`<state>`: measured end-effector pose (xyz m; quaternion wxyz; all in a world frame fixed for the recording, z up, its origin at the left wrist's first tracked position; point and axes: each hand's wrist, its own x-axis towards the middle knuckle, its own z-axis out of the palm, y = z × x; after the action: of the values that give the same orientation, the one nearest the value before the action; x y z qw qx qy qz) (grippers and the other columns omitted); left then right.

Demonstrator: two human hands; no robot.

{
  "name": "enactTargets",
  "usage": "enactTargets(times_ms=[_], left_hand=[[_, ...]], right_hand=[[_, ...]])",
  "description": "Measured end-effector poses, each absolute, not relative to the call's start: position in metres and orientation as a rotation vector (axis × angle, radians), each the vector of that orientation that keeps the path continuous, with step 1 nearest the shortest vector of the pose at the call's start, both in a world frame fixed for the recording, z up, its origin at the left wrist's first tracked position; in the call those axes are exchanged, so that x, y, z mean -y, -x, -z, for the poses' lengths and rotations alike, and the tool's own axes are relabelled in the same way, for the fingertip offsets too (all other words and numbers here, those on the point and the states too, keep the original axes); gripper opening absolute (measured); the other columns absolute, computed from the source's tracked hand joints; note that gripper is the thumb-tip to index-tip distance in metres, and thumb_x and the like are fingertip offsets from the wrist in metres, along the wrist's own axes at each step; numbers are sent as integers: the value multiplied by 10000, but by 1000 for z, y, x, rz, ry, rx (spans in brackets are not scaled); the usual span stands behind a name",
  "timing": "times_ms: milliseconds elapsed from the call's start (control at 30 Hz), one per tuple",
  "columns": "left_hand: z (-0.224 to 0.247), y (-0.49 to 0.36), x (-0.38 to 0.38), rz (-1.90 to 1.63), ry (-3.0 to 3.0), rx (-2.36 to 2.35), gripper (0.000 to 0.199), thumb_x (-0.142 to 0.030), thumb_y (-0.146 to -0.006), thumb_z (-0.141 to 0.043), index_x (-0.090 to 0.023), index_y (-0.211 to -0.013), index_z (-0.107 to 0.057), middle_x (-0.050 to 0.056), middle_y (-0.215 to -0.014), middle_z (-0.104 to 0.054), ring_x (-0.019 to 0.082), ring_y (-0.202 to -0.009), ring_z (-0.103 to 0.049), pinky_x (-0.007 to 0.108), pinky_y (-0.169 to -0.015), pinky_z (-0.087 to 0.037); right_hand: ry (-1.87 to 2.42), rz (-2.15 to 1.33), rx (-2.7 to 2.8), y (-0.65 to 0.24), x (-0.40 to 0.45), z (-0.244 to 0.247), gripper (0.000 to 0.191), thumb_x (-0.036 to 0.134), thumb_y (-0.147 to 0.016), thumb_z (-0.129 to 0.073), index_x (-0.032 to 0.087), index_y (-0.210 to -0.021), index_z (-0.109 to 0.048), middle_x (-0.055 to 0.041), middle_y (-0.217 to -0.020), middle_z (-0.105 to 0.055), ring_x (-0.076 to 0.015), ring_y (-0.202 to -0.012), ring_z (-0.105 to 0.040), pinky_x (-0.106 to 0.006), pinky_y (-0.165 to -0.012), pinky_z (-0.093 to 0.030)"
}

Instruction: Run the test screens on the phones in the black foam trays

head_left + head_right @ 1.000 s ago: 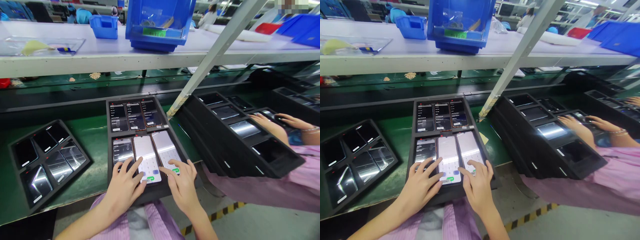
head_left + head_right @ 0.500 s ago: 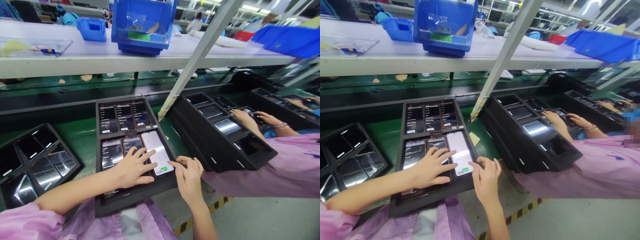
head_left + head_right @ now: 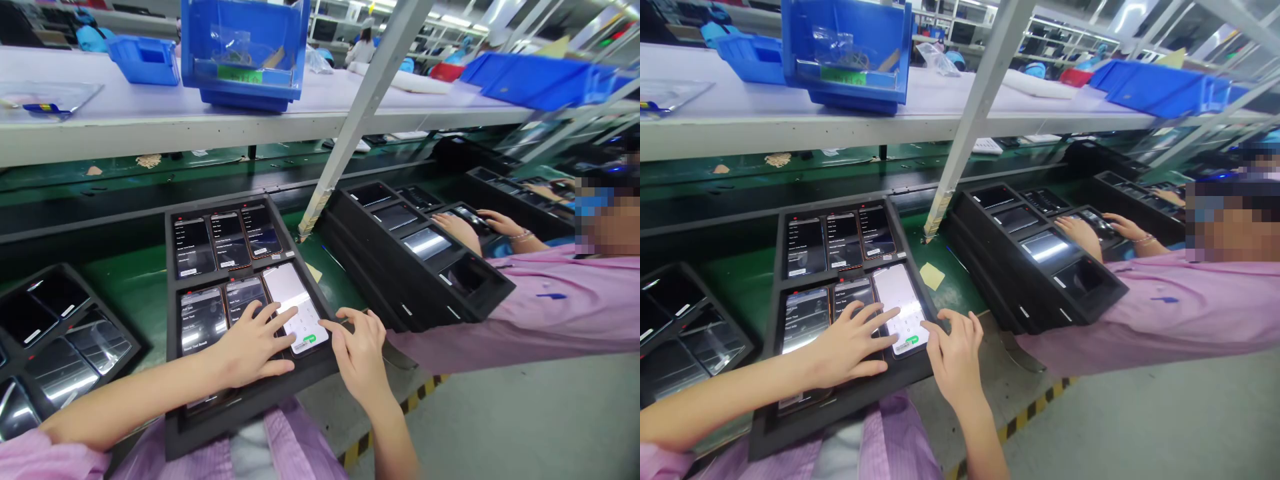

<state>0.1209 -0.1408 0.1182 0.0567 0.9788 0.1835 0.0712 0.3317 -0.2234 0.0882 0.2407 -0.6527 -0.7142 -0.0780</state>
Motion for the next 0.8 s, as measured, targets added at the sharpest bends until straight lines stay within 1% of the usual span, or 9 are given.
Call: enactTargets(times_ms=[100,267,500,800], left_hand=[[-117,-122,139,-208,-2960,-557,385,-491,-889,-400,-269,-1146,-582,104,-1359,-448,314,-1138,-456,465,-885,-342],[-122,-124,136,-206,-2953,-558,395,-492,-898,-373,-276,-1165,-569,112,-1368,-430,328,-1152,-444,477,-887,-332],[-120,-126,136,-217,-2960,-535,406,-497,-898,-367,-264,-1155,-579,112,-1368,-437,333,-1141,-456,475,-876,-339],[-119,-126,137,-242,-2989,-523,415,-505,-893,-374,-262,-1165,-572,112,-1371,-432,320,-1139,-451,460,-882,-335]], right_hand=[[1803,213,1990,-335,224,-85,314,207,-895,-342,269,-986,-637,-54,-1005,-496,-201,-956,-468,-495,-956,-292],[1835,178,2008,-331,224,-86,295,214,-900,-357,253,-917,-649,-60,-1012,-508,-207,-1002,-471,-500,-982,-269],[1820,226,2012,-329,229,-92,299,197,-895,-356,259,-988,-633,-63,-1025,-505,-202,-1003,-476,-504,-997,-242],[1812,244,2024,-327,230,-94,307,196,-890,-355,271,-1010,-628,-56,-1021,-515,-201,-994,-480,-501,-999,-241]])
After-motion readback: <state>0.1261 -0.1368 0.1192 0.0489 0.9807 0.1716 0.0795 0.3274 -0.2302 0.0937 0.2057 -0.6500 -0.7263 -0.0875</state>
